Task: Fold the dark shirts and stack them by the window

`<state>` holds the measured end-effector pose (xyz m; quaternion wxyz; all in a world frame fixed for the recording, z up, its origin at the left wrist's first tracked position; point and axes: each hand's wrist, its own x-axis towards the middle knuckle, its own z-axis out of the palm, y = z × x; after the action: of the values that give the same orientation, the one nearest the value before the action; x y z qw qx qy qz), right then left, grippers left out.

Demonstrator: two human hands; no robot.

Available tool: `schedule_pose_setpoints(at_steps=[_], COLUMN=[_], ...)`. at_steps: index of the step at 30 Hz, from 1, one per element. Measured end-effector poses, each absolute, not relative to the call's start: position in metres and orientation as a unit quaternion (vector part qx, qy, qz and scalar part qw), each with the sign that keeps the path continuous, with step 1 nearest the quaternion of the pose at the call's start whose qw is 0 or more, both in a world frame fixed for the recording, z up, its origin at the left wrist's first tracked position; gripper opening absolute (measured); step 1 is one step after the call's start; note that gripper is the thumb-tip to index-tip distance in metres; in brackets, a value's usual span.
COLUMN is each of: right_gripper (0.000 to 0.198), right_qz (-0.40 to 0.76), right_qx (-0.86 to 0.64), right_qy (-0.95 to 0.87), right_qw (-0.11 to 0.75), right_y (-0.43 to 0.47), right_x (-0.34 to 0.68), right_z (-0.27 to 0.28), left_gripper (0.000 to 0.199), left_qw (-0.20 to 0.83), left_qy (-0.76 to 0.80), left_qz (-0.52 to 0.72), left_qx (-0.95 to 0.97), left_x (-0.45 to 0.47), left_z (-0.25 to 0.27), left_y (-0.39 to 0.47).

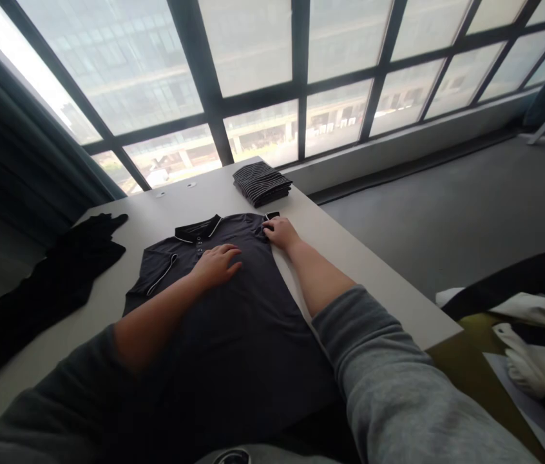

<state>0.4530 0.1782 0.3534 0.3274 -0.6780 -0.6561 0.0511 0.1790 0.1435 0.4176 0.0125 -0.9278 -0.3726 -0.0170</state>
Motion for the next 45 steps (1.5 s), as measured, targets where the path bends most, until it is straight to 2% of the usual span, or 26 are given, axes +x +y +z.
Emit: schedule_pose_setpoints(at_steps=[6, 10, 14, 16, 22, 26, 29, 32, 36, 38, 41, 45], right_gripper=[0.028, 0.029, 0.043, 0.040, 0.024, 0.030, 0.031, 0.030, 0.031, 0.030, 0.023, 0.023], right_qz=[0.140, 0.220, 0.353, 0.395, 0.287, 0.177, 0.116, 0.141, 0.105, 0.082, 0.093, 0.167], right_qx=[-0.690, -0.679, -0.644, -0.631, -0.683, -0.650, -0.551, -0.494, -0.578, -0.621, -0.640, -0.625], right_qy=[-0.564, -0.531, -0.481, -0.474, -0.531, -0.614, -0.755, -0.826, -0.775, -0.747, -0.748, -0.761], right_qw=[0.431, 0.457, 0.478, 0.470, 0.411, 0.411, 0.336, 0.232, 0.232, 0.223, 0.148, 0.044], right_y=[0.174, 0.182, 0.195, 0.199, 0.202, 0.195, 0.185, 0.177, 0.176, 0.179, 0.185, 0.188], right_x=[0.460, 0.462, 0.459, 0.458, 0.461, 0.446, 0.423, 0.410, 0.421, 0.434, 0.451, 0.456], right_z=[0.362, 0.364, 0.366, 0.370, 0.389, 0.406, 0.416, 0.422, 0.426, 0.425, 0.419, 0.407], left_gripper=[0.055, 0.058, 0.054, 0.054, 0.049, 0.048, 0.049, 0.047, 0.042, 0.042, 0.037, 0.043], left_qw=[-0.008, -0.016, -0.031, -0.033, -0.030, -0.022, -0.047, -0.072, -0.114, -0.105, -0.044, -0.031], left_qy=[-0.425, -0.443, -0.450, -0.443, -0.430, -0.411, -0.321, -0.206, -0.137, -0.188, -0.343, -0.456], left_qz=[-0.019, -0.064, -0.095, -0.087, -0.102, -0.123, -0.099, -0.067, -0.071, -0.118, -0.192, -0.156], left_qx=[-0.905, -0.894, -0.887, -0.892, -0.897, -0.903, -0.941, -0.974, -0.981, -0.969, -0.918, -0.876], left_x=[0.265, 0.273, 0.269, 0.268, 0.267, 0.267, 0.266, 0.263, 0.258, 0.255, 0.251, 0.245], left_z=[0.395, 0.374, 0.363, 0.361, 0.363, 0.364, 0.366, 0.373, 0.386, 0.390, 0.384, 0.368], left_y=[0.156, 0.152, 0.153, 0.153, 0.152, 0.151, 0.149, 0.142, 0.132, 0.134, 0.147, 0.165])
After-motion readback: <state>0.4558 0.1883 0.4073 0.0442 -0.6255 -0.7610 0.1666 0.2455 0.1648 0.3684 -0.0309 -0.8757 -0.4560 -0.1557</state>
